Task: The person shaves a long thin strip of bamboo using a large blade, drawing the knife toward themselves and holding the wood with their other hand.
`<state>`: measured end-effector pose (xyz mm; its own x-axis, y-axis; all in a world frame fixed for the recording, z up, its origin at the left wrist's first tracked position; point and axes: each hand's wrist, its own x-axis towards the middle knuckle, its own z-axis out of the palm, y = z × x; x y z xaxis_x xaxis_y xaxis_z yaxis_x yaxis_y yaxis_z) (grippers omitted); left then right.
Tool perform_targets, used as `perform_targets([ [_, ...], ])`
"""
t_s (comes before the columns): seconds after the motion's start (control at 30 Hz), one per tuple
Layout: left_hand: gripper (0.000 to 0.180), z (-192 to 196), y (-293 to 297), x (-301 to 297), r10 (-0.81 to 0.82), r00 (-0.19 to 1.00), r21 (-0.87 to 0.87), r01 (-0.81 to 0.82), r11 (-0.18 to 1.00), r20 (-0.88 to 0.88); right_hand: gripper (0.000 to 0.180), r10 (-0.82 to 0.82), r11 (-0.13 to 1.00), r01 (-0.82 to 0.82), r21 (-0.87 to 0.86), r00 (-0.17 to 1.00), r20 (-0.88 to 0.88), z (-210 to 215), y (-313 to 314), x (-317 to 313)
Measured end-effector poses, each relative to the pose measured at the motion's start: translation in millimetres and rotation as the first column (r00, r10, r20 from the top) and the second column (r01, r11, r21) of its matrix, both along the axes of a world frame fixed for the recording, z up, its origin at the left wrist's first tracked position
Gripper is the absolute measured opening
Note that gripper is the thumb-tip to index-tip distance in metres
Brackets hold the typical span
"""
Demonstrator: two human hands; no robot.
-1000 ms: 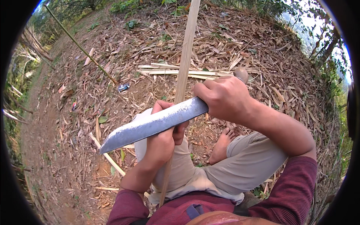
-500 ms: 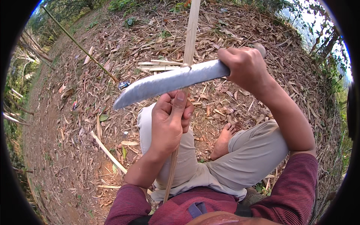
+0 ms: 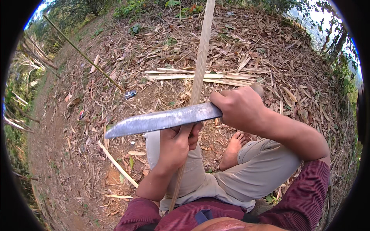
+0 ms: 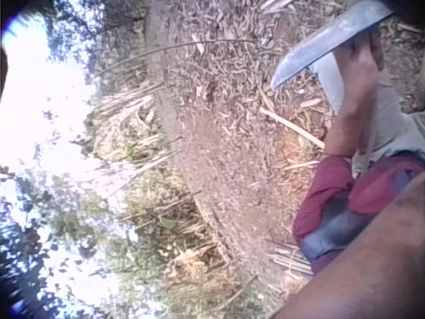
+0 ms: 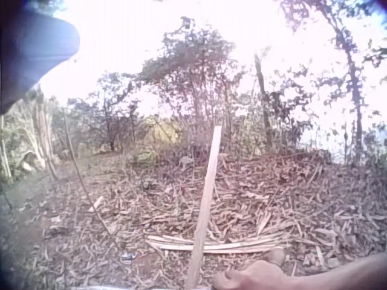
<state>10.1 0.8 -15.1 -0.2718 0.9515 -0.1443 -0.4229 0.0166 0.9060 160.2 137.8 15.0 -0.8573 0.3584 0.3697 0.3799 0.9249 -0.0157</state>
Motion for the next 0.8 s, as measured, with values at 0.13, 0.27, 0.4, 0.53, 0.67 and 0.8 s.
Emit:
perform_targets([
  [0.13, 0.02, -0.6, -4.8, 5.2, 0.013, 0.998, 0.027, -0.011, 1.0, -0.056, 0.008, 0.081, 0.992, -0.076, 0.101, 0.996, -0.049, -9.2, 0.6, 1.3],
  [0.27, 0.018, 1.0, -4.6, 1.5, 0.005, 0.998, 0.054, -0.001, 0.999, -0.06, 0.01, 0.131, 0.974, -0.107, 0.197, 0.985, -0.114, -11.7, 16.1, -8.7],
  [0.4, 0.017, 3.4, 1.3, 2.5, 0.022, 0.999, 0.05, -0.02, 0.999, -0.037, 0.011, 0.102, 0.964, -0.073, 0.256, 0.989, -0.102, -4.7, 31.4, -5.2],
  [0.53, 0.009, 6.5, 5.5, 1.7, 0.051, 0.997, 0.048, -0.049, 0.998, -0.055, 0.01, 0.139, 0.929, -0.07, 0.363, 0.976, -0.169, -3.3, 49.4, -6.3],
  [0.67, 0.017, 7.0, 5.5, 0.3, 0.04, 0.997, 0.059, -0.036, 0.998, -0.069, 0.011, 0.131, 0.907, -0.046, 0.418, 0.976, -0.176, 1.3, 61.5, -2.0],
  [0.8, 0.024, 16.4, 7.9, -0.2, 0.008, 1.0, 0.038, -0.007, 0.999, -0.025, 0.011, 0.085, 0.89, 0.015, 0.455, 0.976, -0.2, 10.0, 80.7, 16.0],
])
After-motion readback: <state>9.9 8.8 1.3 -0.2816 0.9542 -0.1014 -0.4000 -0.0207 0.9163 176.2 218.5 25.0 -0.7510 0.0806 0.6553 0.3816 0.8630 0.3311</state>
